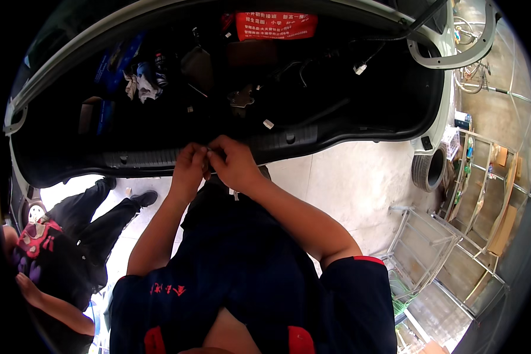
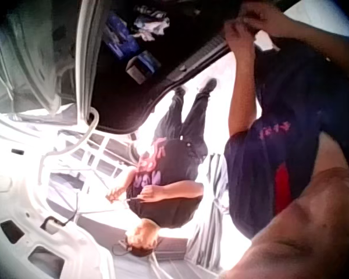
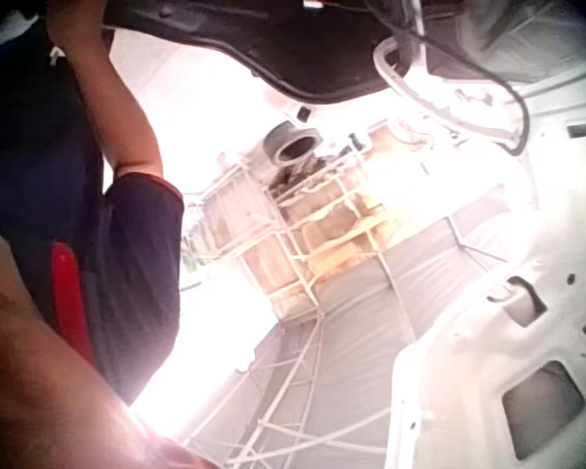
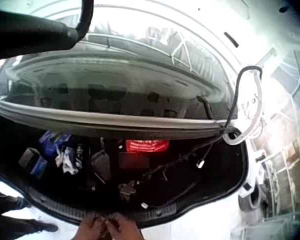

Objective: The person selects a socket from a tool set, gathers bolts and washers from a box in the trunk, and installs a trunk latch mechanism onto the car trunk lid using a nut driver.

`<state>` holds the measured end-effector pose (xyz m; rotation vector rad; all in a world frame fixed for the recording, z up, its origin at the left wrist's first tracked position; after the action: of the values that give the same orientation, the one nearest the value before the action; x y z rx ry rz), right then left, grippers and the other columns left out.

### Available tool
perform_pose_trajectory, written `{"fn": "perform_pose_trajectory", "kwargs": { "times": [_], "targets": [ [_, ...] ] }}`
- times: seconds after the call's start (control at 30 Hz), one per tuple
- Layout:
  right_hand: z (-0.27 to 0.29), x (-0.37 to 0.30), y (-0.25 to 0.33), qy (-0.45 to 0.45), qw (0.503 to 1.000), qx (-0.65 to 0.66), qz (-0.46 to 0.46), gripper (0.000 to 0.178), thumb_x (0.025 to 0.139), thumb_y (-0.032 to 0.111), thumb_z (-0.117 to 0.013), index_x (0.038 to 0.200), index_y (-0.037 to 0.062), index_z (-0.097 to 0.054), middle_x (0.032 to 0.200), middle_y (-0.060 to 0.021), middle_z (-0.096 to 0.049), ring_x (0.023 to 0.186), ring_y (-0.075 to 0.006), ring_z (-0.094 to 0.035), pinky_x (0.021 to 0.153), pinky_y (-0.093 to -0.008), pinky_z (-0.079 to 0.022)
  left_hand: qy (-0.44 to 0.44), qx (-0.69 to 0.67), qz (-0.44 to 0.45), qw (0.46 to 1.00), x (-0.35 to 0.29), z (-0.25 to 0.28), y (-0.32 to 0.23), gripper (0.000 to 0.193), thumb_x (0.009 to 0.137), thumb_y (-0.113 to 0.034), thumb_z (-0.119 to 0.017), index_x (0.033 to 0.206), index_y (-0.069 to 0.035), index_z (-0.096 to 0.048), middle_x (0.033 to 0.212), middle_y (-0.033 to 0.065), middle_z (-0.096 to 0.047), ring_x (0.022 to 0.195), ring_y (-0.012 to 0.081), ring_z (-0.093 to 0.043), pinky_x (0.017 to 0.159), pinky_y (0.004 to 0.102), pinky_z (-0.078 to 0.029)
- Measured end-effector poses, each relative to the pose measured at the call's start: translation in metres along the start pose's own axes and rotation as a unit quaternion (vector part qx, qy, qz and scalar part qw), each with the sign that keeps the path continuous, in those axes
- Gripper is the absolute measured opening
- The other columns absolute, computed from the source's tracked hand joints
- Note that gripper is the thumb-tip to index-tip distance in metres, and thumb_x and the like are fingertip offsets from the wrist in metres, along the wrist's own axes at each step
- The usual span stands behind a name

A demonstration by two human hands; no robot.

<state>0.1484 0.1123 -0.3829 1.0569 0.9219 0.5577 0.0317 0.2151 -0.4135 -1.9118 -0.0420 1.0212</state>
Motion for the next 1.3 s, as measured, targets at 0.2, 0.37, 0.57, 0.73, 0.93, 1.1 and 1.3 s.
{"fn": "perform_pose_trajectory", "kwargs": {
  "times": [0.2, 0.37, 0.57, 0.73, 0.93, 1.1, 1.3],
  "targets": [
    [-0.012, 0.02, -0.002, -0.014, 0.994, -0.096, 0.048, 0.013, 0.093, 0.01, -0.066, 0.102, -0.0004, -0.068, 0.088, -0.0168, -0.07, 0.078, -0.0287, -0.07, 0.069, -0.0363, -0.054, -0.026, 0.033, 0.05, 0.998, 0.007, 0.017, 0.011, 0.02, 0.109, -0.02, -0.048, 0.1, -0.005, -0.058, 0.073, 0.001, -0.051, 0.06, 0.0114, -0.05, 0.055, 0.0277, -0.047],
    [-0.045, 0.062, -0.037, 0.091, 0.992, -0.084, 0.021, 0.017, 0.098, 0.014, -0.063, 0.108, 0.002, -0.069, 0.09, -0.0204, -0.071, 0.084, -0.034, -0.072, 0.074, -0.0432, -0.056, -0.033, 0.068, 0.01, 0.997, 0.015, 0.068, 0.038, 0.023, 0.107, -0.026, -0.047, 0.1, -0.007, -0.057, 0.075, 0.0022, -0.051, 0.06, 0.0129, -0.049, 0.059, 0.0294, -0.048],
    [-0.078, 0.222, -0.127, -0.014, 0.972, -0.231, 0.025, 0.026, 0.101, 0.019, -0.057, 0.118, 0.0035, -0.07, 0.107, -0.0259, -0.071, 0.102, -0.041, -0.07, 0.088, -0.0469, -0.057, -0.135, -0.125, 0.104, 0.977, -0.021, 0.12, 0.052, 0.028, 0.106, -0.028, -0.049, 0.102, -0.003, -0.06, 0.07, 0.0026, -0.05, 0.059, 0.0122, -0.046, 0.059, 0.0299, -0.047],
    [-0.104, 0.293, -0.17, 0.058, 0.828, -0.539, -0.142, 0.032, 0.096, 0.018, -0.066, 0.126, 0.0089, -0.071, 0.126, -0.0182, -0.068, 0.115, -0.0372, -0.068, 0.086, -0.0486, -0.058, -0.151, -0.135, 0.106, 0.974, -0.059, 0.14, 0.07, 0.032, 0.106, -0.028, -0.046, 0.102, 0.0, -0.062, 0.068, 0.0039, -0.051, 0.059, 0.0139, -0.05, 0.059, 0.0318, -0.047],
    [-0.121, 0.324, -0.199, 0.026, 0.815, -0.559, -0.149, 0.027, 0.101, 0.021, -0.058, 0.118, 0.0108, -0.077, 0.128, -0.0162, -0.07, 0.121, -0.0326, -0.067, 0.092, -0.0442, -0.056, -0.162, -0.143, 0.136, 0.967, -0.087, 0.167, 0.089, 0.026, 0.11, -0.027, -0.044, 0.091, -0.01, -0.051, 0.069, -0.0021, -0.04, 0.059, 0.012, -0.039, 0.057, 0.0315, -0.039],
    [-0.089, 0.313, -0.199, -0.003, 0.824, -0.556, -0.108, 0.023, 0.099, 0.018, -0.06, 0.108, 0.0109, -0.08, 0.117, -0.0156, -0.075, 0.108, -0.033, -0.072, 0.091, -0.0456, -0.057, -0.13, -0.124, 0.17, 0.969, -0.067, 0.161, 0.102, 0.025, 0.11, -0.026, -0.045, 0.099, -0.006, -0.056, 0.067, -0.003, -0.036, 0.057, 0.011, -0.036, 0.054, 0.0301, -0.036],
    [-0.037, 0.276, -0.154, 0.023, 0.869, -0.487, 0.084, 0.015, 0.091, 0.012, -0.067, 0.099, 0.0081, -0.079, 0.099, -0.0129, -0.075, 0.093, -0.0323, -0.073, 0.078, -0.0452, -0.058, -0.063, -0.103, 0.173, 0.977, -0.046, 0.142, 0.089, 0.025, 0.109, -0.026, -0.047, 0.098, -0.006, -0.057, 0.068, -0.0021, -0.039, 0.059, 0.0114, -0.038, 0.054, 0.0301, -0.037]
  ]
}}
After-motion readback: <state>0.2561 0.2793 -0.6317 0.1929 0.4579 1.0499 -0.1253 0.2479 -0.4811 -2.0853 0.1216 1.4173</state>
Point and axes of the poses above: each hand's wrist, its own x-axis towards the middle knuckle, its own z-axis out of the back of the hand, y = z × x, the point moved 3 cm from there along x, towards the middle knuckle
